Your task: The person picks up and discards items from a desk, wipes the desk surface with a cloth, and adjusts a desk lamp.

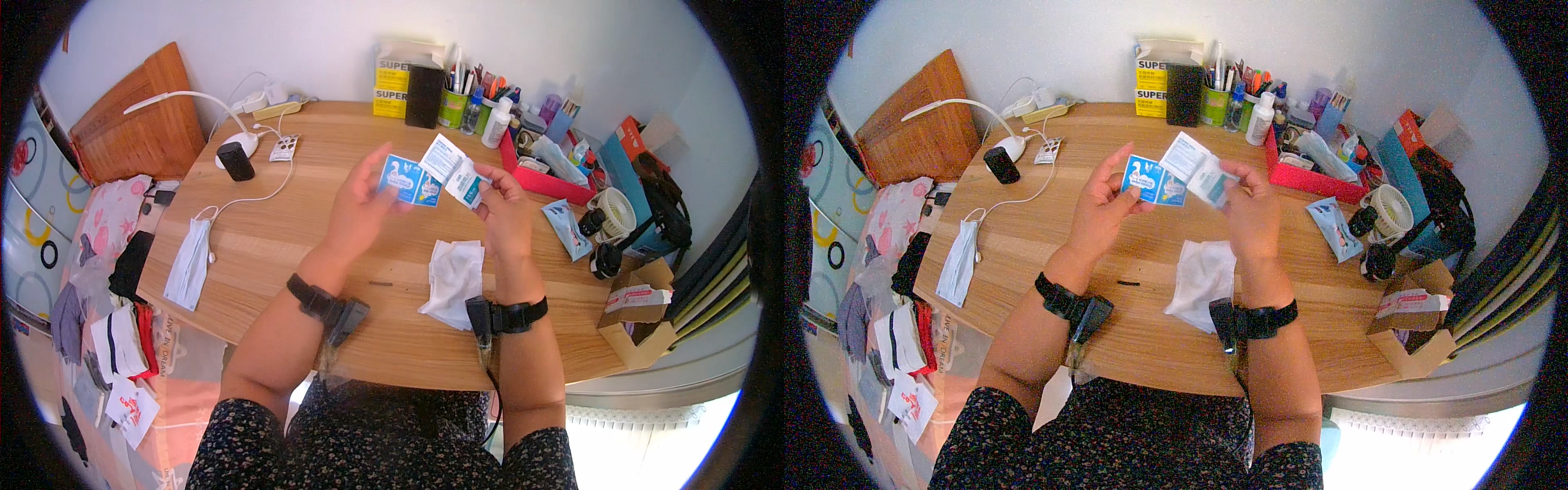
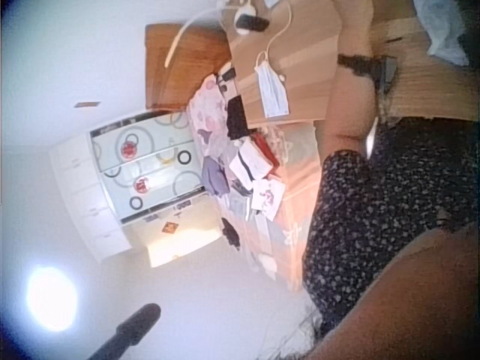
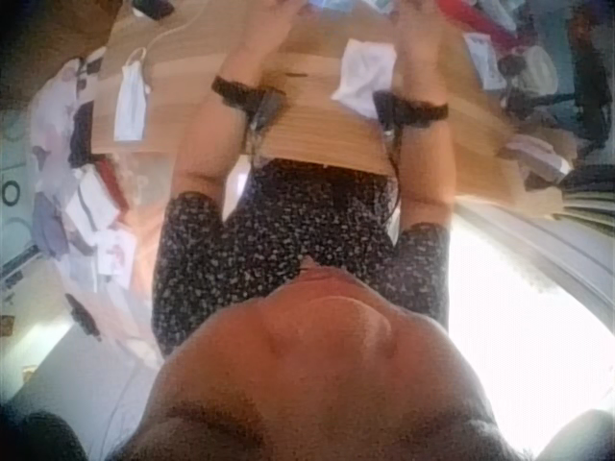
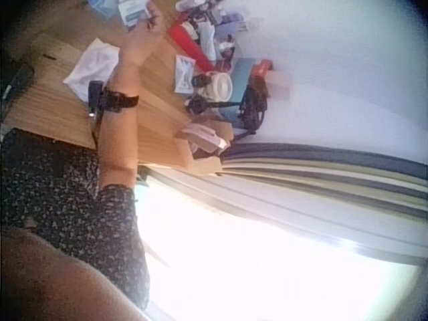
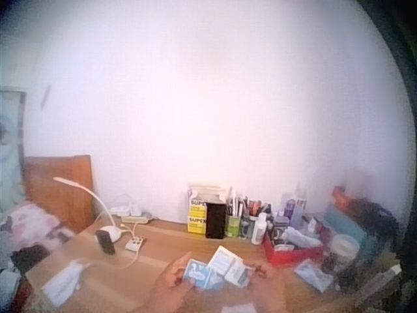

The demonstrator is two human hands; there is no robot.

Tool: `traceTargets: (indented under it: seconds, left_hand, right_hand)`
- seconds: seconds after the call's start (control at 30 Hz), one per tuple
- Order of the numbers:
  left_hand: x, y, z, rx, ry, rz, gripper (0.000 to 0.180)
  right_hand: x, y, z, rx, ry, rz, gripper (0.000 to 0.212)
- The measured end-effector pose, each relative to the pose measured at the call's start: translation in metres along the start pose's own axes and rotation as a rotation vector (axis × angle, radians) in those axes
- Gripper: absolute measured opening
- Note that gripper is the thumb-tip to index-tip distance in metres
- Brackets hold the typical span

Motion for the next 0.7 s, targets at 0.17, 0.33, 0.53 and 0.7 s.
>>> traceTargets:
  seconds: [0.17,0.33,0.53,0.7]
  left_hand:
    - [0.0011,-0.0041,-0.0001,-0.024,0.003,0.020,0.063]
    - [-0.0008,-0.0041,-0.0006,-0.020,0.015,-0.023,0.067]
    - [0.0029,-0.0053,0.0007,-0.059,0.014,0.007,0.071]
    - [0.0025,-0.0072,-0.0004,-0.070,-0.007,0.007,0.070]
  right_hand:
    - [-0.0040,0.0026,0.0009,0.021,-0.003,-0.010,0.019]
    - [-0.0029,0.0047,-0.0010,0.035,0.017,-0.066,0.019]
    - [-0.0064,0.0021,0.0007,0.030,0.054,-0.062,0.017]
    - [-0.0024,0.0042,-0.0026,-0.009,0.056,-0.025,0.016]
Point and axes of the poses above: each hand's wrist, its own z-axis away from the middle knuckle, its own y-axis out of the back of the hand, x = y × z, the point moved 7 cm from there along -z, towards the middle knuckle, and after that the axes turned 5 degrees about x, right-handed, at the moved point
